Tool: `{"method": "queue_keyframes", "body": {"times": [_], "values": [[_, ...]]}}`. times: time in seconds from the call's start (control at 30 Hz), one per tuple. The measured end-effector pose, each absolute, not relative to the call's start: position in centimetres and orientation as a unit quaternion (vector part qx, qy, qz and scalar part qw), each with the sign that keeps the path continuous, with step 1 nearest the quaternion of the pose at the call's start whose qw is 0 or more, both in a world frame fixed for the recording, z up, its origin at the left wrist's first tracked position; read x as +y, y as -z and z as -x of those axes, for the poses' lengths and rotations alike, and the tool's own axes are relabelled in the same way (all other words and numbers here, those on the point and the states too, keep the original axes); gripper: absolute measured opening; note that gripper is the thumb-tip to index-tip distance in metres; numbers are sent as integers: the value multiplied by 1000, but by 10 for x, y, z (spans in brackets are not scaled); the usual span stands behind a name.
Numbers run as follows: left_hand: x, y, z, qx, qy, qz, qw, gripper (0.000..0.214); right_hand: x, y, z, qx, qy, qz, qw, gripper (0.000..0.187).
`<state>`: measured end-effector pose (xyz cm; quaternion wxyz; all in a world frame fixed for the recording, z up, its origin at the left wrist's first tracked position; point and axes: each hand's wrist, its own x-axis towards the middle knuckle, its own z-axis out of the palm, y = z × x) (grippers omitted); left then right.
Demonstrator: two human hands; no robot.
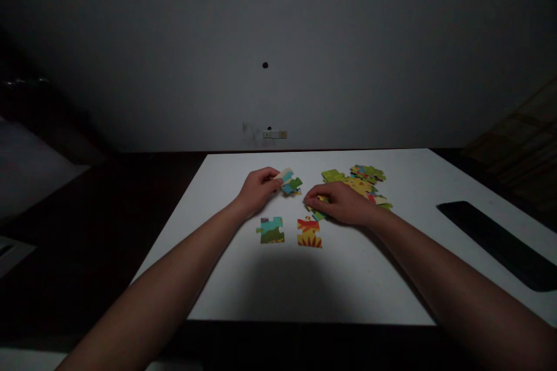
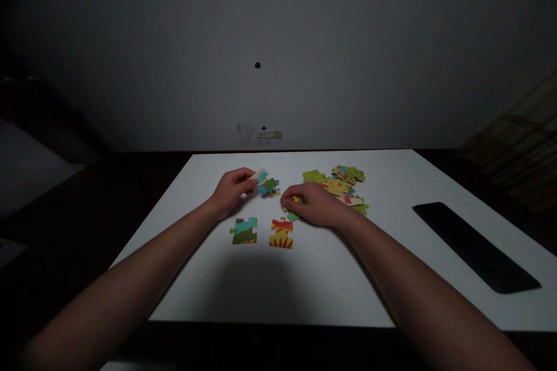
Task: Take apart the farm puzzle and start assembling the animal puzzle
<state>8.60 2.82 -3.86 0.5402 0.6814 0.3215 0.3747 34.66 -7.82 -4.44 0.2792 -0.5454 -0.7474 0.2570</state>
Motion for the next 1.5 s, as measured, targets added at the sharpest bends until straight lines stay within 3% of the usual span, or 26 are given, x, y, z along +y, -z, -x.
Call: {"method": "queue_keyframes", "body": {"times": [0.23,0.63,0.87,1.0,1.13,1.33,1.5], "values": [[37,48,-87,355,-368,-670,538,28,-77,46,-351,-752,-230,555,272,28],[63,60,-72,449,-320,-760,344,21,-76,48,-354,-756,-219,558,263,34],[53,55,-76,364,-326,-757,433,27,-77,45,-352,-745,-206,576,265,25],[37,50,-81,292,-265,-790,470,31,-78,46,-346,-731,-203,576,305,38],[30,54,-83,283,-230,-798,480,34,-77,48,-340,-741,-221,560,299,28],[38,53,-78,267,-281,-864,322,24,-72,44,-346,-703,-171,620,304,35],[44,59,-73,273,-213,-902,258,32,-66,45,-355,-661,-127,687,275,38]]}}
